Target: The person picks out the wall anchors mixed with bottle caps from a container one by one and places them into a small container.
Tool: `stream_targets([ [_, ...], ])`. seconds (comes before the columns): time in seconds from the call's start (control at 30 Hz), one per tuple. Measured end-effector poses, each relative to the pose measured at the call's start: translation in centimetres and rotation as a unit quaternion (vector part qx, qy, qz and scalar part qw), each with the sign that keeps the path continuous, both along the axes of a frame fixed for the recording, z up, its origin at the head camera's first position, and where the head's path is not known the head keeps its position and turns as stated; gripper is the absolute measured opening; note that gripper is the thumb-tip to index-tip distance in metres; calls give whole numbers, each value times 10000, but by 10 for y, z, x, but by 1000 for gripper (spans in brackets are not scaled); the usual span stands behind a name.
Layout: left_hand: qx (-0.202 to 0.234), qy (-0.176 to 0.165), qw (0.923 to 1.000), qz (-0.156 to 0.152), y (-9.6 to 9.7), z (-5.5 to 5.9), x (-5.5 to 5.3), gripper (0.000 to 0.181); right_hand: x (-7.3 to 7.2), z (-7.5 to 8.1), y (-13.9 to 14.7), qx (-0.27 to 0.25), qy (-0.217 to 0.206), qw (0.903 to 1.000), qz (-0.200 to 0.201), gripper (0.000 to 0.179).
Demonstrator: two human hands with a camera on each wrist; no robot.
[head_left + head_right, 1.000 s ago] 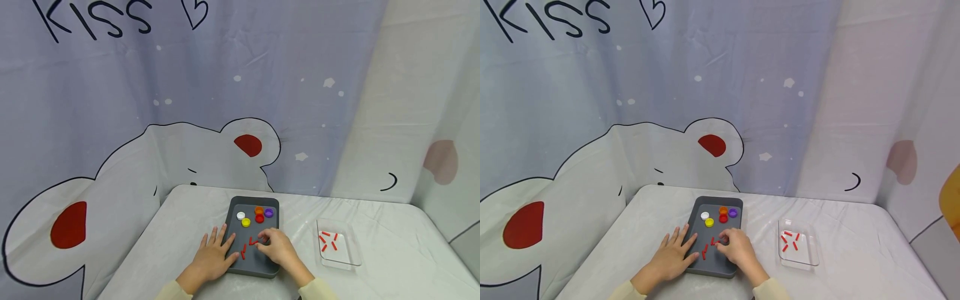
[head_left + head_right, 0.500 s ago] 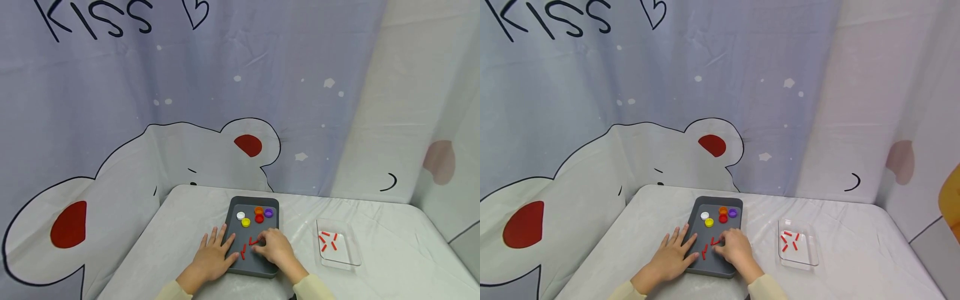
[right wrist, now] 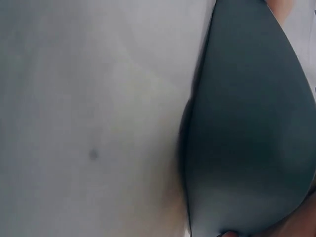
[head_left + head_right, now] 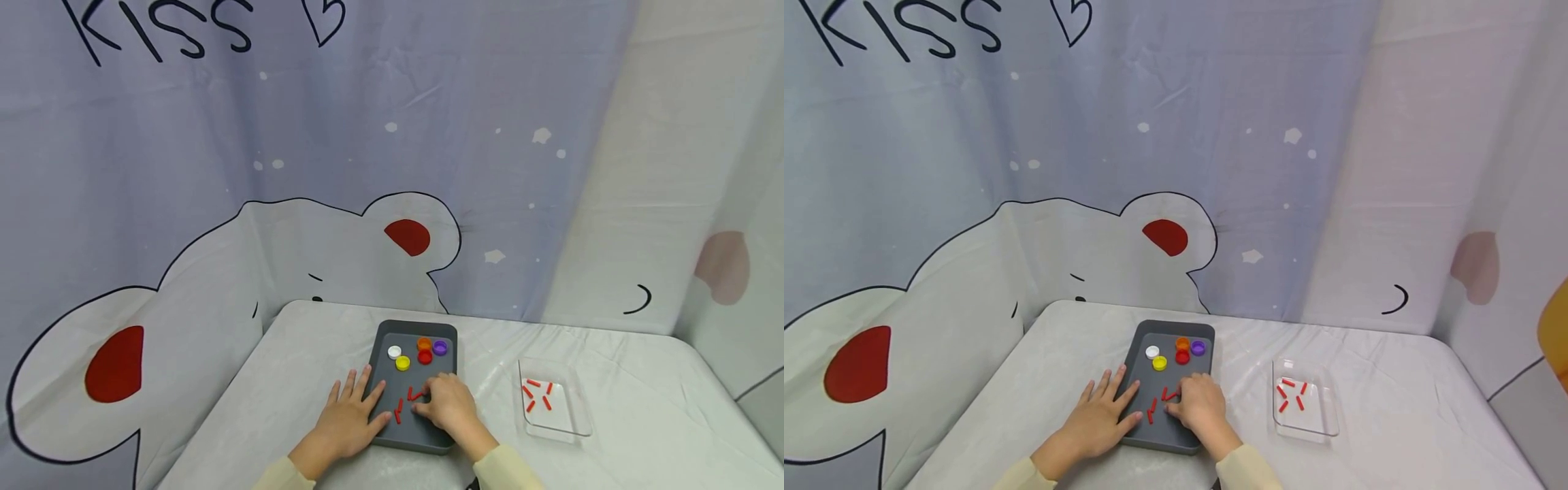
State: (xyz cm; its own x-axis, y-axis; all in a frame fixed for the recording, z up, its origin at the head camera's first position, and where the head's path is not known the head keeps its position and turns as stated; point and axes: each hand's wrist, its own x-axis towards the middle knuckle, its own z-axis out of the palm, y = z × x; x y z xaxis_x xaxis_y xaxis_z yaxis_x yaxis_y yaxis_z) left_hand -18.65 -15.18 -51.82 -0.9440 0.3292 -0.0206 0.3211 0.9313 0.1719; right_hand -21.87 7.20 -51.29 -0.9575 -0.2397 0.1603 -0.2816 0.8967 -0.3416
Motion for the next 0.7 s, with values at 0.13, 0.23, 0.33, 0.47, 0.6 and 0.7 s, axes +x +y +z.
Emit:
stream_targets([
  [0.13, 8, -54, 10000, 14, 1, 3, 1, 68, -2, 1, -1, 5, -119, 9999, 3, 35],
  [0.23, 20, -55, 10000, 13, 2, 4, 1, 68, -3, 2, -3, 5, -226, 9997, -45, 35],
  [0.33, 2, -18, 10000, 16, 2, 3, 1, 68, -4, 3, -4, 50, -266, 9996, -104, 34],
  [0.47, -4, 66, 10000, 27, 1, -3, -2, 69, -5, 2, -6, 116, -208, 9996, -131, 35],
  [0.6, 1, 34, 10000, 30, 0, -4, -2, 70, -6, 1, -7, 178, -163, 9996, -152, 37],
  [0.7, -22, -2, 10000, 35, 1, -2, -1, 69, -6, 1, -8, 232, -189, 9994, -163, 38],
])
